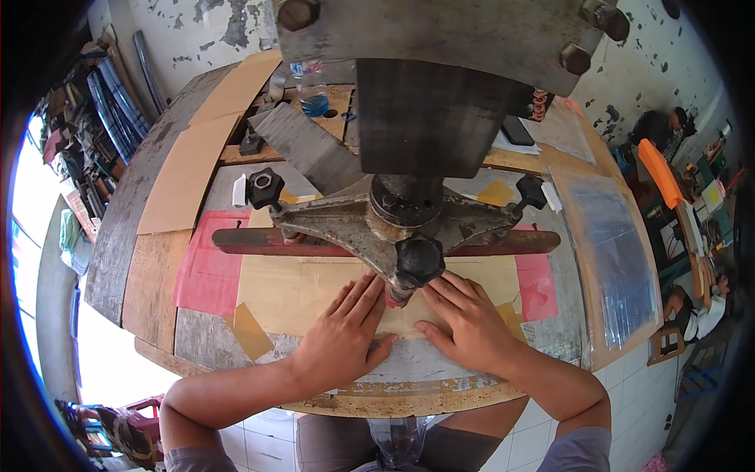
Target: The person aligns plastic sheets on a workbench under a heat-press machine, operates the machine to seal the material, and pulls at the resulting plastic item to check the bond.
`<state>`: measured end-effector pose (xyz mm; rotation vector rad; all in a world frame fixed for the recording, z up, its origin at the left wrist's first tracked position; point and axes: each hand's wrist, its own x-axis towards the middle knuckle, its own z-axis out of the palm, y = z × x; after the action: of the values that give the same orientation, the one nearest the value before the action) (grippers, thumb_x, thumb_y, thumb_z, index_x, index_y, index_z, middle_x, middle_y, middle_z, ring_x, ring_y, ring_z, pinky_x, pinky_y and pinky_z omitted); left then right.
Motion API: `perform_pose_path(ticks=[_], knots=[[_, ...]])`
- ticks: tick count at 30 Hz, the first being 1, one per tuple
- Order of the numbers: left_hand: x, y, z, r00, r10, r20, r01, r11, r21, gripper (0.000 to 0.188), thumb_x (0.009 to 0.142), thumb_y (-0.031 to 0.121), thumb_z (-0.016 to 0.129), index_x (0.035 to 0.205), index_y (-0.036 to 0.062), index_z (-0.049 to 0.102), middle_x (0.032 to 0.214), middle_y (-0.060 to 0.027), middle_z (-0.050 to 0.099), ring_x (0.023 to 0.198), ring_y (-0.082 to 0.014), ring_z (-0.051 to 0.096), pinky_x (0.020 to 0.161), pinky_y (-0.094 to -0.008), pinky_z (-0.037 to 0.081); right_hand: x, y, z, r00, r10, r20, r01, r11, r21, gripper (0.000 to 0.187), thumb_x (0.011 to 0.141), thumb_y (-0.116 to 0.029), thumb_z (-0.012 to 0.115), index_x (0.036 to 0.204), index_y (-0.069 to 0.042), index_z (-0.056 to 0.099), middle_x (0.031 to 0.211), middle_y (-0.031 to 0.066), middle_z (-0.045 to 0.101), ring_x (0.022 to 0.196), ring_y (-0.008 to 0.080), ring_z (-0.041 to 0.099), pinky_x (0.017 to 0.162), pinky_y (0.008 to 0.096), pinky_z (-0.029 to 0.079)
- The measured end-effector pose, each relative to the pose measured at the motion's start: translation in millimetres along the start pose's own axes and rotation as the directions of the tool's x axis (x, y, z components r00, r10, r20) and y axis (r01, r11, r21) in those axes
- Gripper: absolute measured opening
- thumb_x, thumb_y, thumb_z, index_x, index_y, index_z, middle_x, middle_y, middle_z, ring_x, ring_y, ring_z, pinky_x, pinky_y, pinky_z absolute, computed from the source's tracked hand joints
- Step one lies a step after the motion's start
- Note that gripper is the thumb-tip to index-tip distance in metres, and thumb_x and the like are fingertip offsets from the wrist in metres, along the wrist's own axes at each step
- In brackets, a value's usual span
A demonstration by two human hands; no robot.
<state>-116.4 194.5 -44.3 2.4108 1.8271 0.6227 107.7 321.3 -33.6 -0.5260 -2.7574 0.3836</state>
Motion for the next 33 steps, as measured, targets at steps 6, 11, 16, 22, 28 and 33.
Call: perform_pose_path(ticks=[6,11,16,22,28,33], knots=[[-1.2,0.9,0.9,1.0,-0.02,0.0,0.02,1.0,0.0,0.057,0.098,0.036,0.066,0.129,-0.0113,0.059,0.133,-0.0333,0.056,0.135,-0.0491,0.051,0.121,-0.0534,0.037,1.0,0.8,0.0,1.0,-0.009,0.004,0.009,1.0,-0.001,0.058,0.099,-0.03,0.069,0.141,0.008,0.057,0.155,0.0184,0.052,0.144,0.0326,0.047,0.113,0.0458,0.042],[-0.9,2.0,2.4,0.999,-0.034,-0.005,0.034,0.999,-0.008,0.059,0.098,0.036,0.066,0.132,-0.0109,0.057,0.135,-0.0326,0.056,0.135,-0.0487,0.05,0.122,-0.0536,0.036,2.1,1.5,3.6,0.999,-0.012,-0.046,0.015,0.998,0.061,0.055,0.097,-0.028,0.072,0.135,0.009,0.061,0.143,0.024,0.06,0.14,0.0378,0.05,0.113,0.0497,0.04],[-0.8,3.5,2.4,0.999,-0.04,-0.004,0.04,0.999,0.0,0.059,0.098,0.036,0.066,0.133,-0.011,0.056,0.136,-0.0325,0.055,0.136,-0.0488,0.05,0.122,-0.0538,0.036,2.0,1.9,0.1,1.0,0.003,0.013,-0.003,1.0,0.019,0.056,0.1,-0.029,0.068,0.14,0.008,0.057,0.156,0.0178,0.051,0.146,0.0326,0.045,0.114,0.0462,0.041],[0.1,2.9,2.0,0.999,-0.046,-0.011,0.046,0.999,-0.014,0.058,0.097,0.036,0.066,0.131,-0.0108,0.058,0.136,-0.0321,0.055,0.137,-0.0483,0.05,0.121,-0.054,0.037,0.8,2.3,1.8,1.0,-0.002,0.012,0.002,1.0,0.011,0.058,0.1,-0.029,0.068,0.142,0.009,0.055,0.157,0.0176,0.05,0.147,0.0325,0.045,0.114,0.0461,0.041],[0.0,4.7,1.2,0.999,-0.035,-0.03,0.037,0.998,0.06,0.058,0.096,0.038,0.066,0.126,-0.0112,0.061,0.133,-0.0299,0.057,0.136,-0.0453,0.05,0.121,-0.0559,0.034,-0.4,1.1,3.3,1.0,-0.011,-0.001,0.011,1.0,-0.024,0.058,0.1,-0.029,0.068,0.143,0.008,0.056,0.157,0.0163,0.05,0.144,0.0325,0.046,0.111,0.0461,0.042],[0.5,5.2,0.7,0.999,-0.031,-0.028,0.033,0.996,0.079,0.056,0.096,0.039,0.066,0.121,-0.0117,0.064,0.13,-0.0292,0.059,0.132,-0.0438,0.052,0.119,-0.0558,0.035,-0.6,-1.4,1.7,1.0,0.008,-0.005,-0.008,0.998,-0.063,0.058,0.099,-0.03,0.068,0.143,0.006,0.057,0.157,0.0139,0.051,0.137,0.0326,0.049,0.11,0.0452,0.043]])
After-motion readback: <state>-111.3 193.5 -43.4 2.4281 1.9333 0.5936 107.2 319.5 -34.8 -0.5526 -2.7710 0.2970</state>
